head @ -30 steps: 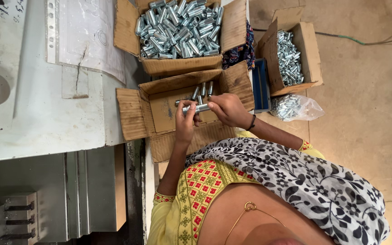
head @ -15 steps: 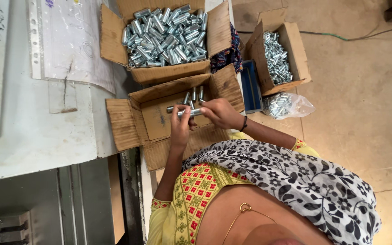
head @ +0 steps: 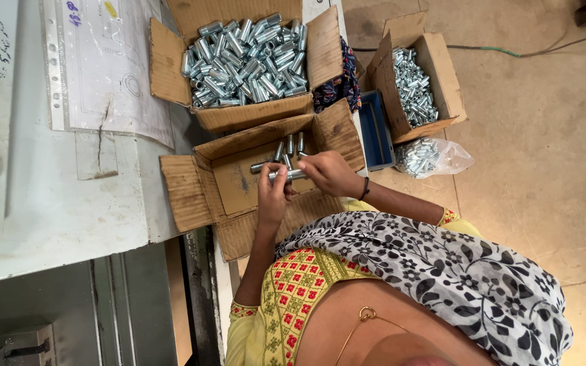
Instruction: The person picks up small cylindrical metal parts from a cardboard box, holds them in both hands, and places them back into the box. The person repeats this process multiple times, handling the parts one at a time or in small groups.
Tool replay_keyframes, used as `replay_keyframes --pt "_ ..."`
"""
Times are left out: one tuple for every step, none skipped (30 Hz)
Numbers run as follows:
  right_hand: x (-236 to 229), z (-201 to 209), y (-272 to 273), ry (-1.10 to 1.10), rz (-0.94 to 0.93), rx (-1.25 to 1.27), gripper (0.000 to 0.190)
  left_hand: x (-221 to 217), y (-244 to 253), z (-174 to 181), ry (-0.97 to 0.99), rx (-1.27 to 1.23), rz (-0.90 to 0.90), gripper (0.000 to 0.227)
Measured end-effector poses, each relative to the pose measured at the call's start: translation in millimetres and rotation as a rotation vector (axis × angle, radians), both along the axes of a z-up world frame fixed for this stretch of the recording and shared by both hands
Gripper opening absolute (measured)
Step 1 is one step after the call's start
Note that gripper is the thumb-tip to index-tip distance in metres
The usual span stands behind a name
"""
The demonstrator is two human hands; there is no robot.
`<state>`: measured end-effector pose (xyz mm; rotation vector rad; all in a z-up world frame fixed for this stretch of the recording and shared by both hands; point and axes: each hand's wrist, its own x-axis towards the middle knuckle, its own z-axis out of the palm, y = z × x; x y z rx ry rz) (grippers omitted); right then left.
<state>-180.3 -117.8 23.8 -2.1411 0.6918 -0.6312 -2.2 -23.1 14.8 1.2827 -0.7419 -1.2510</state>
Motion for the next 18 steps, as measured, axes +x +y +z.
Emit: replay_keyframes --pt "2.4 -2.6 -1.4 0.066 -0.034 0.025 0.036 0.3 1.2 -0.2 -0.023 0.024 -0.009 0.019" --pt "3.6 -5.4 -1.7 0.133 -0.067 0.050 0.039 1.0 2.4 -0.2 -0.005 0.017 -0.002 0.019" --pt "5.3 -8.0 -2.6 0.047 -0.028 -0.034 0.039 2.1 1.8 0.0 0.013 0.007 0.006 0.020" --pt "7.1 -10.9 -1.6 -0.038 0.013 -0.118 0.039 3.8 1.1 0.2 0.031 -0.003 0.013 0.020" --pt "5.5 -13.4 -0.4 -0.118 0.054 -0.201 0.039 3.0 0.6 -0.3 0.032 -0.015 0.010 0.021" --pt "5.7 -15.9 -0.4 -0.062 0.026 -0.046 0.043 2.2 -0.1 -1.0 0.033 -0.027 0.007 0.021" --pt "5.5 -17.9 0.9 -0.006 0.002 0.111 0.049 1.6 0.1 -1.7 0.033 -0.037 0.006 0.021" --pt "3.1 -18.7 1.9 0.051 -0.021 0.267 0.056 -0.2 0.1 -2.4 0.029 -0.028 0.010 0.021" --pt "3.0 -19.1 2.8 -0.002 -0.011 0.238 0.053 0.2 0.6 -2.4 0.021 -0.017 0.016 0.020" --pt "1.2 -18.4 3.2 -0.055 -0.001 0.210 0.051 -0.2 1.0 -2.2 0.013 -0.007 0.022 0.020" --pt "1.8 -17.3 2.7 -0.112 0.009 0.180 0.049 1.1 0.6 -1.2 0.024 -0.007 0.035 0.020" --pt "2.0 -15.9 2.2 -0.168 0.036 0.095 0.049 2.6 0.5 0.0 0.036 -0.007 0.048 0.020" --pt "0.2 -14.6 2.4 -0.220 0.063 0.011 0.049 2.6 0.8 0.4 0.051 -0.006 0.059 0.020" --pt "1.3 -14.1 3.0 -0.271 0.091 -0.073 0.050 3.8 1.6 0.8 0.040 0.009 0.049 0.020" --pt "0.8 -13.8 3.0 -0.161 0.061 0.080 0.052 2.8 1.7 0.4 0.035 0.022 0.036 0.020" --pt "1.5 -13.9 3.3 -0.049 0.036 0.231 0.056 2.6 1.7 0.0 0.030 0.035 0.023 0.020" --pt "0.8 -13.9 3.6 0.066 0.016 0.382 0.060 1.9 1.3 -0.6 0.049 0.014 0.020 0.021" --pt "-2.0 -13.6 4.2 -0.015 0.016 0.249 0.051 0.9 0.9 -1.3 0.068 -0.006 0.017 0.021"
